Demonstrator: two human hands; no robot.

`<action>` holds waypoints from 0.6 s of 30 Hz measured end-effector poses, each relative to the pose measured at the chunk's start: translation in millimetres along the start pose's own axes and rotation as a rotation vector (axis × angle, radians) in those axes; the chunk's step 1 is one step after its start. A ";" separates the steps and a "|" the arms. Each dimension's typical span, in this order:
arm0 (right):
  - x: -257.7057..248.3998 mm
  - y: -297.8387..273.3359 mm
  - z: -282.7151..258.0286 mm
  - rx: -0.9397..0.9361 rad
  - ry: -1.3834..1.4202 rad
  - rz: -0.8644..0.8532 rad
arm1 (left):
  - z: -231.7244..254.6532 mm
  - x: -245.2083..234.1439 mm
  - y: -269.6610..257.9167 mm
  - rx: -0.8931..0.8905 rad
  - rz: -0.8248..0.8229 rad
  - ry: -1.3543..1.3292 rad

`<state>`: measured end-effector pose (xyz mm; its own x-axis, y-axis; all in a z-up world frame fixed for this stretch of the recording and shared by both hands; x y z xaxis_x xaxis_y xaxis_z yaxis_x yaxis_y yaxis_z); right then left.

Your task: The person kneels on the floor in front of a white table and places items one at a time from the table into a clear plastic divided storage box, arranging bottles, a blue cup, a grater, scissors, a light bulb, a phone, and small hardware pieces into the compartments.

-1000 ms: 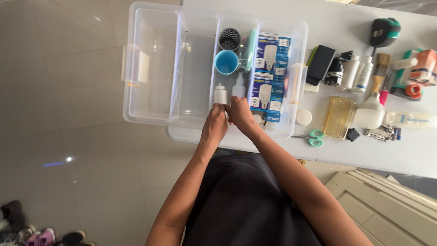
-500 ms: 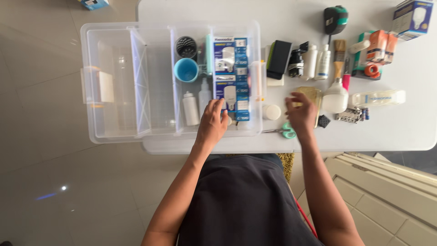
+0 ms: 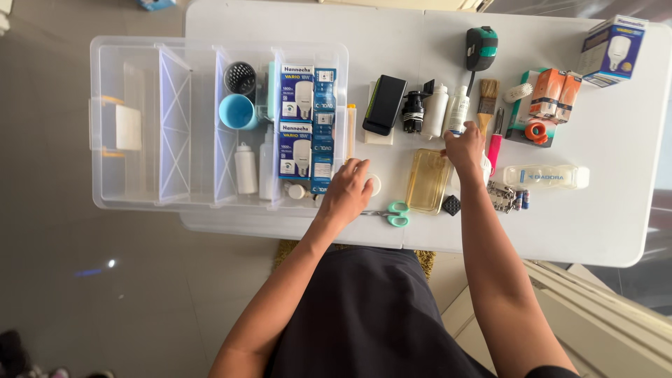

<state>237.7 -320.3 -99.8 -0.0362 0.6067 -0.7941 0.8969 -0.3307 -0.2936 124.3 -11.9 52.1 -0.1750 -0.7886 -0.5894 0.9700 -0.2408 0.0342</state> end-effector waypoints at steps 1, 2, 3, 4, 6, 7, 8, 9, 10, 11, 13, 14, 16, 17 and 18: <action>1.9 4.1 2.0 0.066 0.062 -0.054 | 1.0 9.7 4.5 -0.012 -0.007 0.009; 1.2 7.0 -2.1 0.047 0.067 -0.061 | 1.5 19.0 9.1 -0.023 -0.013 0.018; 0.2 9.5 -5.9 0.030 0.071 -0.064 | 2.3 28.6 14.0 -0.029 -0.023 0.040; -1.7 11.2 -8.5 0.013 0.076 -0.068 | 2.8 37.9 18.9 -0.036 -0.033 0.062; -2.4 13.4 -9.1 0.046 0.063 -0.115 | 4.1 55.4 34.2 -0.035 -0.039 0.092; -1.3 11.6 -8.1 0.068 0.055 -0.139 | 5.5 65.1 41.6 -0.033 -0.038 0.096; -3.0 10.7 -9.9 0.052 0.057 -0.132 | 7.1 74.6 48.8 -0.031 -0.037 0.100; -6.0 10.0 -11.9 0.037 0.060 -0.122 | 8.2 84.3 56.9 -0.039 -0.041 0.104; -9.7 9.1 -14.3 0.021 0.064 -0.112 | 9.8 93.8 65.1 -0.046 -0.046 0.108; -15.0 8.1 -12.9 0.065 0.154 -0.095 | 11.8 102.8 74.4 -0.049 -0.052 0.110; -26.7 2.7 -8.5 0.154 0.334 -0.057 | 15.1 121.3 91.1 -0.058 -0.097 0.211; -34.2 -0.8 -5.5 0.175 0.388 -0.052 | 16.7 130.4 98.6 -0.062 -0.120 0.260; -47.9 -7.5 1.1 0.213 0.498 -0.037 | 23.4 143.2 114.5 -0.001 -0.085 0.359; -51.6 -12.8 3.4 0.198 0.541 -0.054 | 26.2 151.4 120.4 0.029 -0.071 0.405; -54.6 -17.9 5.9 0.183 0.584 -0.069 | 26.2 159.4 128.5 0.043 -0.059 0.446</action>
<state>221.1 -351.8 -54.4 0.2021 0.9100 -0.3620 0.8091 -0.3634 -0.4618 216.6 -183.3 -16.3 -0.1312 -0.4545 -0.8810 0.9510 -0.3087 0.0177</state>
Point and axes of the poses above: each hand's wrist, its own y-axis towards the middle knuckle, its own x-axis out of the palm, z = x × y, the point moved 7 cm from there along y, towards the middle knuckle, and after that the axes turned 11 degrees about -y, right-handed, at the moved point
